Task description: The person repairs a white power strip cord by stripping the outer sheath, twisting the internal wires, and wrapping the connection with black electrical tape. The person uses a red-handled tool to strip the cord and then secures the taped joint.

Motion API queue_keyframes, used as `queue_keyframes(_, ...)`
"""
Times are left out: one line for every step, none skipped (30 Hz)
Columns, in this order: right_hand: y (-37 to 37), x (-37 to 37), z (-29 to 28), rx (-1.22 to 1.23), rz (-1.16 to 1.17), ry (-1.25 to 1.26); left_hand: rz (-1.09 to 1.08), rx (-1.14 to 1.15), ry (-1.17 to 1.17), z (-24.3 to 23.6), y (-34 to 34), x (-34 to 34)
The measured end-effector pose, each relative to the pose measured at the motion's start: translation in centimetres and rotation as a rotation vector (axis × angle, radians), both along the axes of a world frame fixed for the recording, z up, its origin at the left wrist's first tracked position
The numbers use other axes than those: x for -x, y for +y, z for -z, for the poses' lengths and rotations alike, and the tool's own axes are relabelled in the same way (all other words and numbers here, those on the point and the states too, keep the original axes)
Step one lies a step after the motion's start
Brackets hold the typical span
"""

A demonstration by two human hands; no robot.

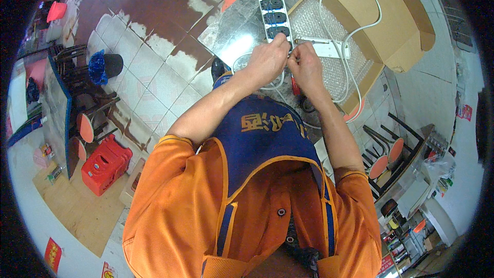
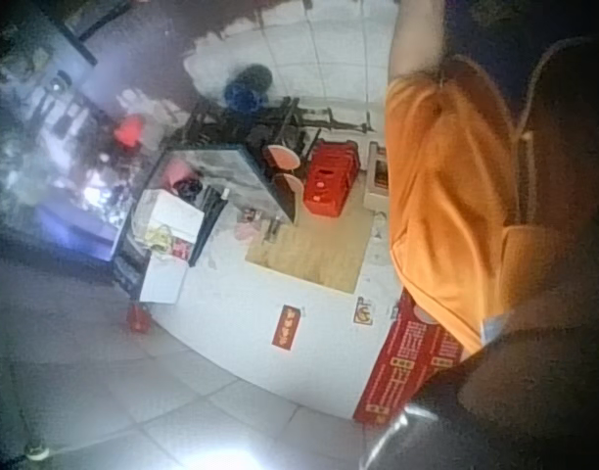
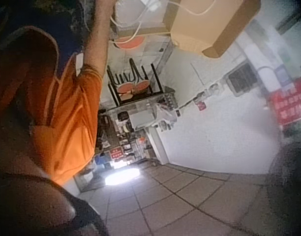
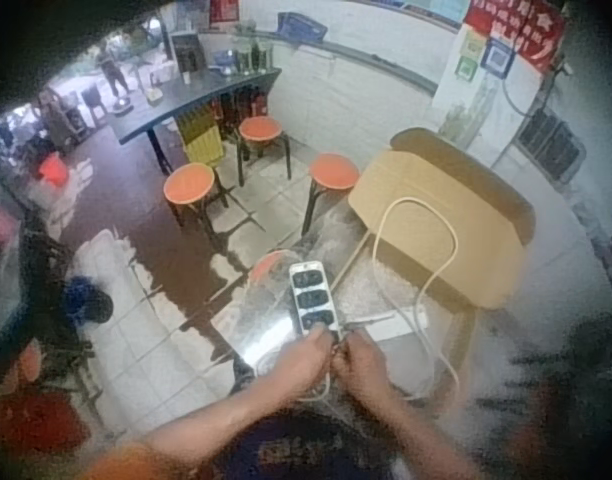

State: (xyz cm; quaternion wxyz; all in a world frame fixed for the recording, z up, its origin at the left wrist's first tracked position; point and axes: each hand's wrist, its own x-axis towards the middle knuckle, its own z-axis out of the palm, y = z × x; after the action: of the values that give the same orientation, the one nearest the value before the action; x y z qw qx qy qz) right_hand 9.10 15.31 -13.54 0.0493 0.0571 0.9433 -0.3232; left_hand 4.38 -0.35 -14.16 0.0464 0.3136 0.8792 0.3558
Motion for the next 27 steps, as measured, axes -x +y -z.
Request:
queue_keyframes(0.0,0.0,0.1,0.006,0.002,0.019,0.004,-0.010,0.000,0.0,-0.1,-0.2)
queue_keyframes(-0.1,-0.1,0.1,0.013,0.005,0.039,0.001,-0.017,0.000,-0.1,-0.1,-0.4)
queue_keyframes(-0.1,-0.1,0.2,0.019,0.007,0.058,-0.001,-0.023,0.000,-0.2,-0.2,-0.6)
queue_keyframes(-0.1,-0.1,0.4,0.034,0.002,0.070,-0.003,-0.030,0.000,-0.2,-0.2,-0.9)
queue_keyframes(0.0,0.0,0.6,0.048,-0.002,0.082,-0.009,-0.046,0.007,-0.1,-0.2,-1.0)
queue_keyframes(0.1,0.0,0.8,0.062,-0.006,0.094,-0.015,-0.062,0.013,0.1,-0.2,-1.2)
queue_keyframes(0.3,0.0,0.9,0.079,-0.012,0.078,-0.021,-0.079,0.019,0.2,-0.3,-1.4)
queue_keyframes(0.4,0.0,1.1,0.095,-0.018,0.061,-0.026,-0.092,0.029,0.3,-0.3,-1.5)
queue_keyframes(0.4,0.1,1.1,0.110,-0.017,0.040,-0.030,-0.105,0.038,0.4,-0.2,-1.6)
queue_keyframes(0.5,0.1,1.1,0.124,-0.013,0.018,-0.033,-0.119,0.048,0.3,-0.2,-1.7)
queue_keyframes(0.6,0.2,1.0,0.135,-0.001,-0.008,-0.040,-0.111,0.019,0.2,-0.2,-1.8)
queue_keyframes(0.6,0.3,0.9,0.142,0.000,-0.022,-0.047,-0.103,-0.011,0.1,-0.2,-2.0)
queue_keyframes(0.7,0.4,0.8,0.148,0.001,-0.037,-0.054,-0.096,-0.040,0.0,-0.2,-2.0)
queue_keyframes(0.7,0.5,0.8,0.149,-0.009,-0.040,-0.054,-0.098,-0.036,0.1,-0.2,-2.1)
queue_keyframes(0.7,0.6,0.8,0.150,-0.018,-0.043,-0.055,-0.101,-0.033,0.2,-0.2,-2.1)
queue_keyframes(0.8,0.6,0.8,0.156,-0.018,-0.056,-0.054,-0.103,-0.029,0.4,-0.3,-2.2)
queue_keyframes(0.8,0.7,0.8,0.161,-0.017,-0.069,-0.052,-0.109,-0.016,0.7,-0.3,-2.2)
queue_keyframes(0.9,0.7,0.9,0.167,-0.016,-0.082,-0.049,-0.115,-0.003,1.0,-0.3,-2.3)
queue_keyframes(1.1,0.8,1.1,0.168,-0.017,-0.077,-0.045,-0.123,0.010,1.0,-0.2,-2.3)
queue_keyframes(1.3,0.7,1.5,0.170,-0.018,-0.072,-0.055,-0.126,0.021,1.1,-0.1,-2.4)
queue_keyframes(1.4,0.8,1.7,0.172,-0.019,-0.067,-0.065,-0.129,0.032,1.1,-0.1,-2.5)
queue_keyframes(1.4,0.8,1.8,0.175,-0.015,-0.069,-0.074,-0.132,0.043,1.0,0.0,-2.6)
queue_keyframes(1.4,0.7,1.8,0.178,-0.012,-0.072,-0.086,-0.145,0.039,1.0,0.0,-2.7)
queue_keyframes(1.4,0.6,1.7,0.181,-0.008,-0.075,-0.098,-0.158,0.036,0.9,-0.1,-2.7)
queue_keyframes(1.5,0.6,1.7,0.234,0.011,-0.061,-0.111,-0.170,0.034,0.8,-0.1,-2.6)
queue_keyframes(1.6,0.5,1.7,0.287,0.030,-0.047,-0.121,-0.173,0.036,0.8,-0.1,-2.6)
queue_keyframes(1.7,0.4,1.8,0.340,0.049,-0.032,-0.132,-0.176,0.037,0.7,-0.1,-2.7)
